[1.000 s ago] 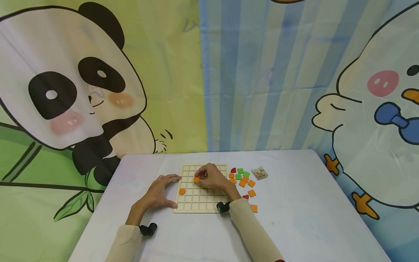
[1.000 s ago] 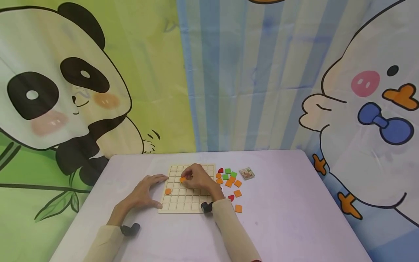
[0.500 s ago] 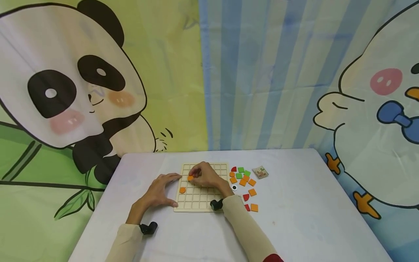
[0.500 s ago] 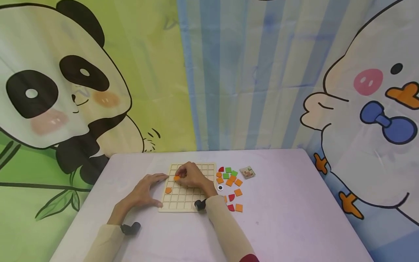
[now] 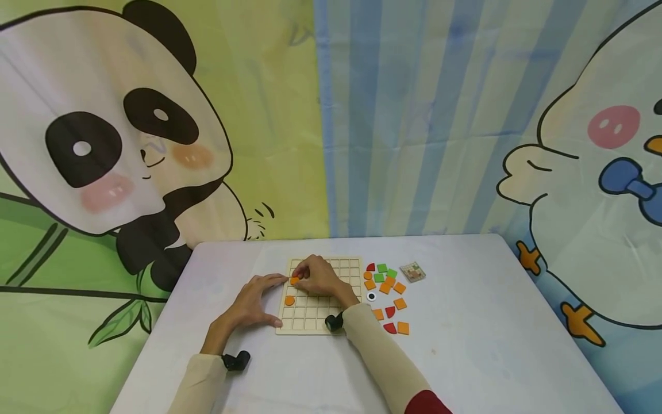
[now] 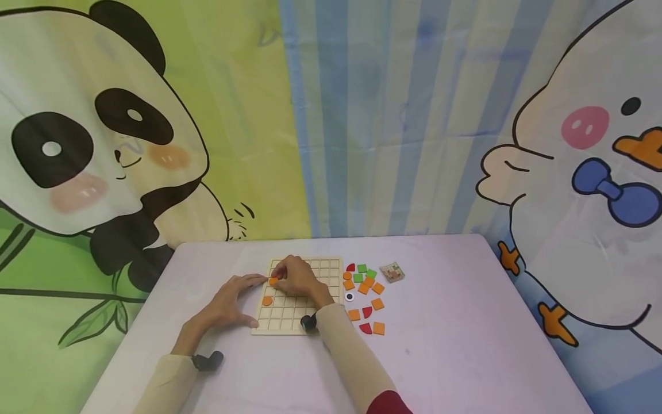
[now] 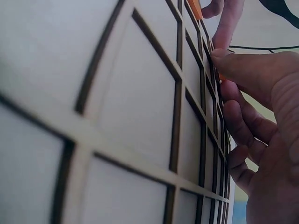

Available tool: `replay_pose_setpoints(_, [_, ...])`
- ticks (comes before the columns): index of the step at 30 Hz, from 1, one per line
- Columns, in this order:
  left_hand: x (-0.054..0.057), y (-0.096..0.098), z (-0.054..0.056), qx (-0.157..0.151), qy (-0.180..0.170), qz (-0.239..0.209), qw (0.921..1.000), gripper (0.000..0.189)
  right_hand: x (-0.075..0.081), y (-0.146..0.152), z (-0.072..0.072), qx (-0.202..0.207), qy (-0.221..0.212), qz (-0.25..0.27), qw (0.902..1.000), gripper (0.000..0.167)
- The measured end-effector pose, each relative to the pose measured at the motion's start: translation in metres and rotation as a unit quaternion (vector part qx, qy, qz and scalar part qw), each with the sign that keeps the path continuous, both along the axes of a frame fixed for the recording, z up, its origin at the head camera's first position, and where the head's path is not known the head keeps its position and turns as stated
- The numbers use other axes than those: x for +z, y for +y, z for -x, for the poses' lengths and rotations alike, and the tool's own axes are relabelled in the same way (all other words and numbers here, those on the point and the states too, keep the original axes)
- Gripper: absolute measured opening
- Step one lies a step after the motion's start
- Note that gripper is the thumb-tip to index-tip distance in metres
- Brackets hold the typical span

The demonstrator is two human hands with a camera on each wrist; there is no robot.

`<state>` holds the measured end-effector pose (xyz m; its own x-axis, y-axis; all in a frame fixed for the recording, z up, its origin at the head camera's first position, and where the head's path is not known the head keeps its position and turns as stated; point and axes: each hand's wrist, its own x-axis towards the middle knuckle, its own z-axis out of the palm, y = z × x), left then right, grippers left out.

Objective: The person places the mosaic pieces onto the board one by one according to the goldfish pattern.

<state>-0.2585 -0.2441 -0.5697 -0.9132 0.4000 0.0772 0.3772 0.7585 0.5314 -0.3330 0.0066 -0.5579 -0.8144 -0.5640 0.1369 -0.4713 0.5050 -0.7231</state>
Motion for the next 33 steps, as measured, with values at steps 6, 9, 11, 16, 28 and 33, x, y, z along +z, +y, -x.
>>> replay_pose_setpoints(6, [-0.0011, -0.0008, -0.0018, 0.000, 0.014, 0.000, 0.9999, 0.117, 0.0012, -0.0029, -0.0039, -0.009, 0.003, -0.002, 1.0000, 0.018])
replay_pose_setpoints(9, [-0.0018, -0.0014, -0.0021, -0.003, 0.011, -0.003, 0.9999, 0.117, -0.0003, -0.0032, -0.0047, -0.010, 0.002, 0.001, 0.9999, 0.018])
replay_pose_setpoints(11, [-0.0028, -0.0016, -0.0024, -0.006, 0.011, -0.005, 0.9999, 0.117, -0.0021, -0.0032, -0.0050, -0.012, 0.007, 0.003, 0.9999, 0.017])
replay_pose_setpoints(16, [-0.0036, 0.0005, -0.0045, -0.005, 0.016, -0.011, 0.9998, 0.115, -0.0062, -0.0043, -0.0054, -0.021, 0.029, 0.005, 0.9994, 0.013])
replay_pose_setpoints(28, [-0.0022, 0.0010, -0.0010, 0.000, -0.001, 0.000, 1.0000, 0.117, -0.0047, -0.0051, -0.0075, -0.025, 0.033, 0.015, 0.9990, 0.020])
replay_pose_setpoints(33, [-0.0017, -0.0006, -0.0005, 0.001, 0.007, 0.003, 1.0000, 0.117, -0.0014, 0.0005, -0.0086, -0.013, 0.044, 0.038, 0.9983, 0.025])
